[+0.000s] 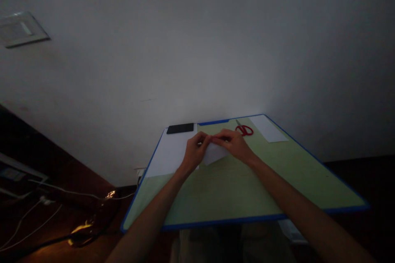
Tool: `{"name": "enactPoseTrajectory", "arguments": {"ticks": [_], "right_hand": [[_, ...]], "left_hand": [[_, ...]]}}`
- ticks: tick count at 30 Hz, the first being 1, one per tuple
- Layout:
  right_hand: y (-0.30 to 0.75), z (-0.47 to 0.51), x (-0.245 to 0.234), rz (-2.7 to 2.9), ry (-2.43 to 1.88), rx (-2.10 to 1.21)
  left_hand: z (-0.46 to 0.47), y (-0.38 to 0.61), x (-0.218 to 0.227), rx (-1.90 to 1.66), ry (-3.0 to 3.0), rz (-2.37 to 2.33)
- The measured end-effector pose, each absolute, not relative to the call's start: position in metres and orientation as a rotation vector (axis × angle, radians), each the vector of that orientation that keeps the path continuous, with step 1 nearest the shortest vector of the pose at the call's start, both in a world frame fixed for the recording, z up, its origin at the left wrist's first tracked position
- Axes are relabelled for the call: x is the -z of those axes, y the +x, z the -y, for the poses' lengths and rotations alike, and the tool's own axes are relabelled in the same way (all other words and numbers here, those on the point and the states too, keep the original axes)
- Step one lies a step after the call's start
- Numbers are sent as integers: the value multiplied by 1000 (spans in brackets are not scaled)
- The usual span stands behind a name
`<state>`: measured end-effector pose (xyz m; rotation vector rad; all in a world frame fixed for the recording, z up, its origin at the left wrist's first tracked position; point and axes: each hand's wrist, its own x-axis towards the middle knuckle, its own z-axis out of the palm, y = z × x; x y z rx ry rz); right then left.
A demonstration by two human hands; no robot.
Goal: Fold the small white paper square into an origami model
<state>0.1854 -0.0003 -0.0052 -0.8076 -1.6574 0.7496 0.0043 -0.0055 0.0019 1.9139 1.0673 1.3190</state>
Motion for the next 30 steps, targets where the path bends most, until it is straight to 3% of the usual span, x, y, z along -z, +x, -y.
{"name": "enactPoseTrajectory", "arguments": {"ticks": [4,15,25,30], "right_hand": [[186,-1,5,1647,-820,-848],[184,-3,8,1677,-884,-645],[193,3,-1,1676,-824,-936],[197,-6,6,1561,-867,-936]], "left_hand": [[3,1,-3,-1316,1898,-1133],[3,1,-4,-1340,1938,-1247],[-7,-2,2,-1607,1556,-1253],[-7,0,1,-1471,1430,-1107]]}}
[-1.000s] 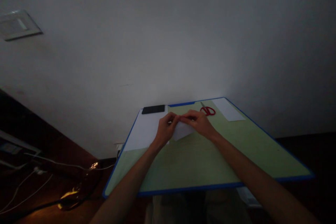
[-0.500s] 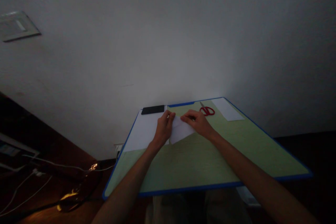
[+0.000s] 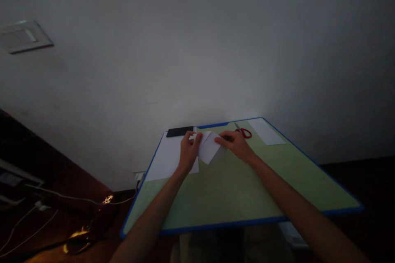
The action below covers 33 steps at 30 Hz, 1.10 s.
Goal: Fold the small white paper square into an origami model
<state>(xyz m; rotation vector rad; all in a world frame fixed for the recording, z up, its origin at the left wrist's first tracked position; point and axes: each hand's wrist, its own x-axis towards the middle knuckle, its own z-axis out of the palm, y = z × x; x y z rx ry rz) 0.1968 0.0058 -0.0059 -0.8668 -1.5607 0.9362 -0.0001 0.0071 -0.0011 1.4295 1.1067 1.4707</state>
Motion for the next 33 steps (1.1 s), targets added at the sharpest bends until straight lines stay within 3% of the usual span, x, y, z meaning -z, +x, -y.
{"name": "enactPoseTrajectory", "arguments": {"ticks": [10,17,25,33], "right_hand": [[197,-19,13,1285,-968,-881],[184,-17,17,1116,-898,-1315],[190,-15,10,1227,-817,-1193],[206,-19,7,1267,-1001,-846]], "left_hand": [[-6,2,1,-1468,1344,-968],[-1,3,1,-1347,1312,-882],[0,3,-1,-1230,1472,-925],[-1,5,6,-1190,1565,-941]]}}
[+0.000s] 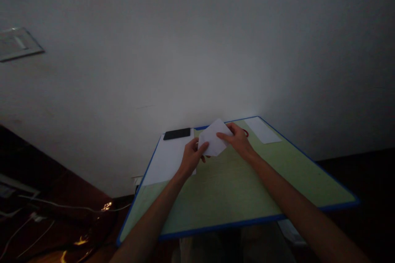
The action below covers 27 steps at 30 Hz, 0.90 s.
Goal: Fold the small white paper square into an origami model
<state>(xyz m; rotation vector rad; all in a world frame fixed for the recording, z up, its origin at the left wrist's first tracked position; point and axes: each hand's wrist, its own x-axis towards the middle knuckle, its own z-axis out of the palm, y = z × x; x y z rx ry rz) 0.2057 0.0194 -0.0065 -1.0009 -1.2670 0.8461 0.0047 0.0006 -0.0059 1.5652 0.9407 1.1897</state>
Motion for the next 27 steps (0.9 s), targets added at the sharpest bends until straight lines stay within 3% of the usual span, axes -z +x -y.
{"name": "enactPoseTrajectory", "arguments": {"ticks": [4,18,27], "right_hand": [[206,-16,3,1345,-987,-802],[210,-12,-1,1326,-827,-1292],[208,-9,-3,1346,-875,-1261]], "left_hand": [[1,6,7,-1144,1613,-960],[0,6,6,-1170,1600,-1051],[3,8,7,-1214,1746,-1121]]}}
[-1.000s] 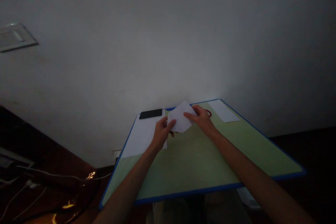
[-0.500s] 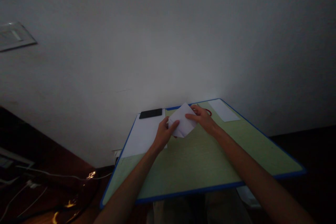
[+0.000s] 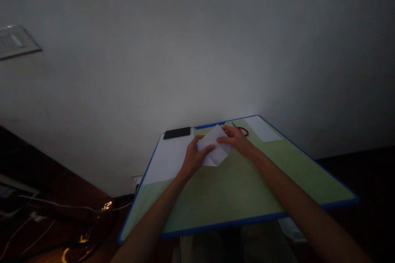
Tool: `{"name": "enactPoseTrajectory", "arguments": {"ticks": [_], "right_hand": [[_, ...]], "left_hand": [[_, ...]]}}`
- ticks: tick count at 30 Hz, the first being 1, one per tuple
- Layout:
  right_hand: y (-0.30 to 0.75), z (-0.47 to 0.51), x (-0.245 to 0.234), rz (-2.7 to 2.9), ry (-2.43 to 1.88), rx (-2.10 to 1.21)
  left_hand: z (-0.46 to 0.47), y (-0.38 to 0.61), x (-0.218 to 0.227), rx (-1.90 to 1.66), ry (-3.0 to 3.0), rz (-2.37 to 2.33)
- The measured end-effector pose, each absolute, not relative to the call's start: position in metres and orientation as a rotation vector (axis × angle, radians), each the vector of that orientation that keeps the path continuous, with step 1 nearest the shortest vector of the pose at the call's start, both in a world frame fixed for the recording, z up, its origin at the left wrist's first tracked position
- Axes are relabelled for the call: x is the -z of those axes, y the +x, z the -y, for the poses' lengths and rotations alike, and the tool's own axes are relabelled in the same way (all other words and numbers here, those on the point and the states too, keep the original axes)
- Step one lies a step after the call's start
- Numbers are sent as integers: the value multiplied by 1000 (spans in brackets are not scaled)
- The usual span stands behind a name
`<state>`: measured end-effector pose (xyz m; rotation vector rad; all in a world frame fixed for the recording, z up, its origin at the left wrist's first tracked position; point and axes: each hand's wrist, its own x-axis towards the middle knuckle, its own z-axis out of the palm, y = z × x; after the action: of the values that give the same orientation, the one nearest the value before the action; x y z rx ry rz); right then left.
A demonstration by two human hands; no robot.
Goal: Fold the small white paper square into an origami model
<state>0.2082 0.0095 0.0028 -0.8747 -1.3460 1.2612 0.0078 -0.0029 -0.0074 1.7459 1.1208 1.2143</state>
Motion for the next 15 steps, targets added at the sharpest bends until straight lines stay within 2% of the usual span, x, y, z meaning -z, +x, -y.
{"name": "enactPoseTrajectory", "arguments": {"ticks": [4,15], "right_hand": [[211,-4,-7,1437,-791,-1362],[214,-14,1,1615,-856,-1015]], "left_hand": [[3,8,10,-1212,1875,-1127],[5,7,1,-1198,1935,-1158]]}}
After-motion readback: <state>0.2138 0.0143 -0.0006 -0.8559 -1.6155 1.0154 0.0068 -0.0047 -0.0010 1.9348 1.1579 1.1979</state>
